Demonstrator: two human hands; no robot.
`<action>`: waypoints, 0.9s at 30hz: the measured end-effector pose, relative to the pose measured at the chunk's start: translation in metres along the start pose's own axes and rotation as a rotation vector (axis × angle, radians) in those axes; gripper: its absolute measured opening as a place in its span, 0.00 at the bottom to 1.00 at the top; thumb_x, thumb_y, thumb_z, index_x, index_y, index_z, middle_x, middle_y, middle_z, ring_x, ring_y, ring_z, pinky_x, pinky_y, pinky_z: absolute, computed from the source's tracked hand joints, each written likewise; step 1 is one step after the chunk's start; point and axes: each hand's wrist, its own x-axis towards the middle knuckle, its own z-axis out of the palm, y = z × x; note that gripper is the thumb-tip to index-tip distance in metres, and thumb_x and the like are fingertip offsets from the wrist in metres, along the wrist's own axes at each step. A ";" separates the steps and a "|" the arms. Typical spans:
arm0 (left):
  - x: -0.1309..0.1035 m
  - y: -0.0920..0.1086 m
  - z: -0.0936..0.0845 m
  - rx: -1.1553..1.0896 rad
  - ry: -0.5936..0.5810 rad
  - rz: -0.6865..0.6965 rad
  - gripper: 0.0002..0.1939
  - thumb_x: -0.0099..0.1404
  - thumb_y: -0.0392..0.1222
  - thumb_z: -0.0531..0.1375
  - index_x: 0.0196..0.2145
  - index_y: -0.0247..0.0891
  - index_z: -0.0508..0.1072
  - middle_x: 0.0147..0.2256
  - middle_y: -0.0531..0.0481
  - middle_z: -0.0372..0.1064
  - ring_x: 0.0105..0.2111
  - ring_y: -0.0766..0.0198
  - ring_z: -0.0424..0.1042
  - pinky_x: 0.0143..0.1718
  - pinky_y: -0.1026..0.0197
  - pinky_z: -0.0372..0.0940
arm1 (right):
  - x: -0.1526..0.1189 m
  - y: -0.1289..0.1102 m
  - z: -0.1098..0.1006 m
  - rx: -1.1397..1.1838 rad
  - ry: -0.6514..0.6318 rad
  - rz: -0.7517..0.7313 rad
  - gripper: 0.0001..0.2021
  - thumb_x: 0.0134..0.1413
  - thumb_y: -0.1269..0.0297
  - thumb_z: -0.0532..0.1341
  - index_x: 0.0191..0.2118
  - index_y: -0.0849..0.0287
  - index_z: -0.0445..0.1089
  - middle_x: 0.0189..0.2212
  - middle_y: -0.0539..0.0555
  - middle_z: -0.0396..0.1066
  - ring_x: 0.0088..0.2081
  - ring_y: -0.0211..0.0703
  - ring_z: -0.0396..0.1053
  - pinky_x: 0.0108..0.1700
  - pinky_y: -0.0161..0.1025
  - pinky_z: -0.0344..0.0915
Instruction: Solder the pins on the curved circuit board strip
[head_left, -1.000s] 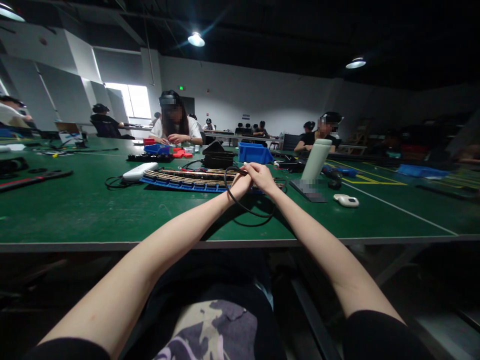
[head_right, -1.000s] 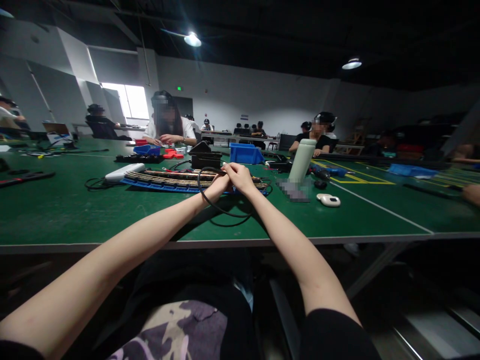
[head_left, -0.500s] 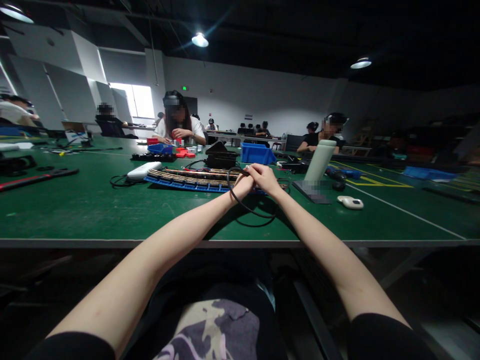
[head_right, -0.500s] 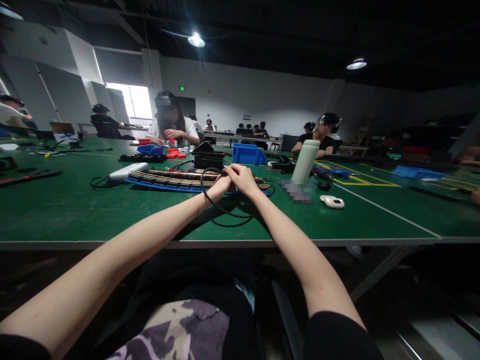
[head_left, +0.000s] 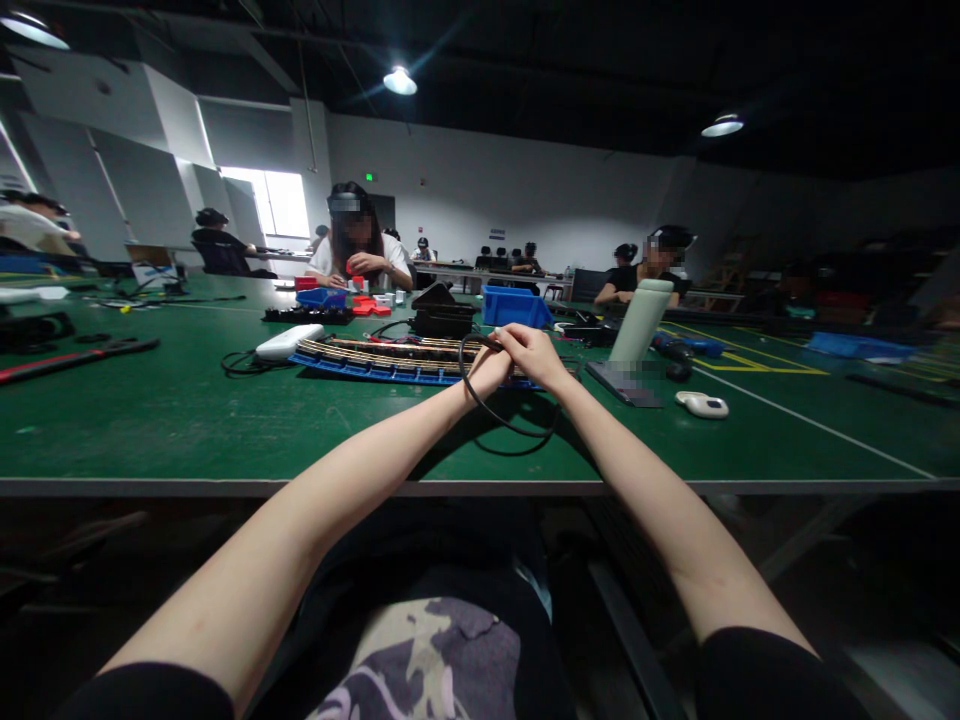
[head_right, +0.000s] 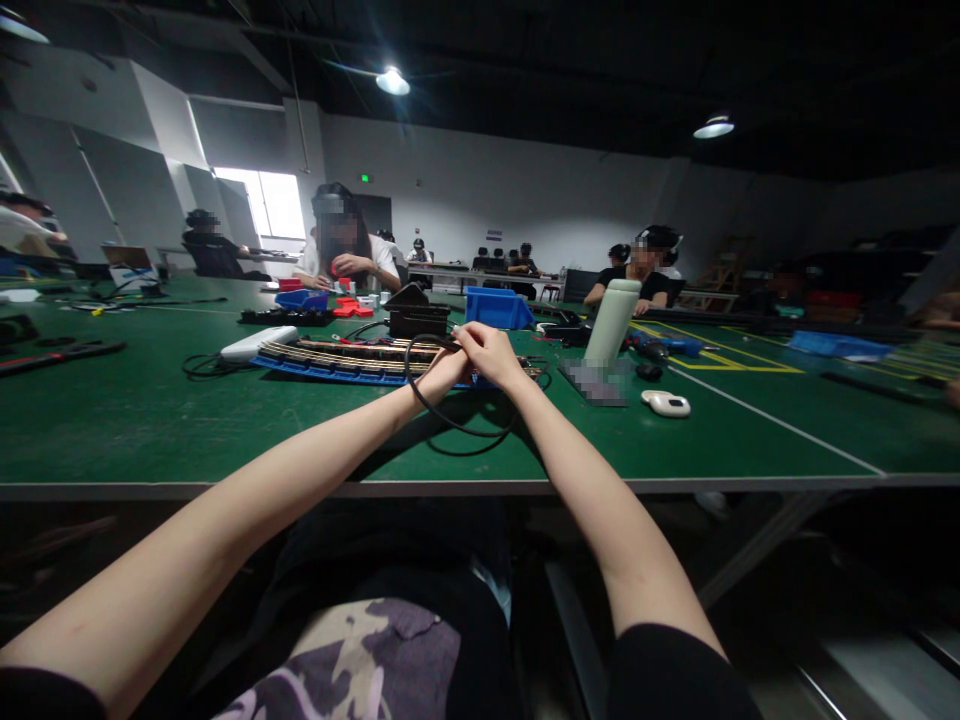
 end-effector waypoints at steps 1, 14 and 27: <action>-0.003 0.003 -0.001 -0.001 -0.003 0.000 0.14 0.70 0.40 0.54 0.25 0.37 0.65 0.17 0.56 0.57 0.16 0.71 0.58 0.17 0.67 0.56 | 0.001 0.000 -0.003 -0.003 0.006 -0.004 0.17 0.61 0.53 0.54 0.34 0.58 0.75 0.34 0.54 0.77 0.39 0.46 0.73 0.43 0.38 0.65; -0.003 -0.006 0.001 0.035 0.093 0.081 0.14 0.69 0.45 0.55 0.30 0.35 0.73 0.21 0.51 0.69 0.27 0.63 0.72 0.31 0.63 0.66 | -0.008 0.012 -0.035 -0.413 -0.128 -0.097 0.09 0.42 0.69 0.61 0.35 0.58 0.69 0.32 0.54 0.66 0.33 0.45 0.66 0.39 0.41 0.66; -0.009 -0.001 0.003 0.115 0.188 0.279 0.12 0.69 0.48 0.56 0.44 0.39 0.68 0.39 0.47 0.75 0.42 0.58 0.75 0.47 0.57 0.67 | -0.007 0.008 -0.020 -0.237 0.000 -0.294 0.15 0.44 0.72 0.58 0.41 0.58 0.67 0.39 0.57 0.73 0.38 0.47 0.70 0.41 0.42 0.67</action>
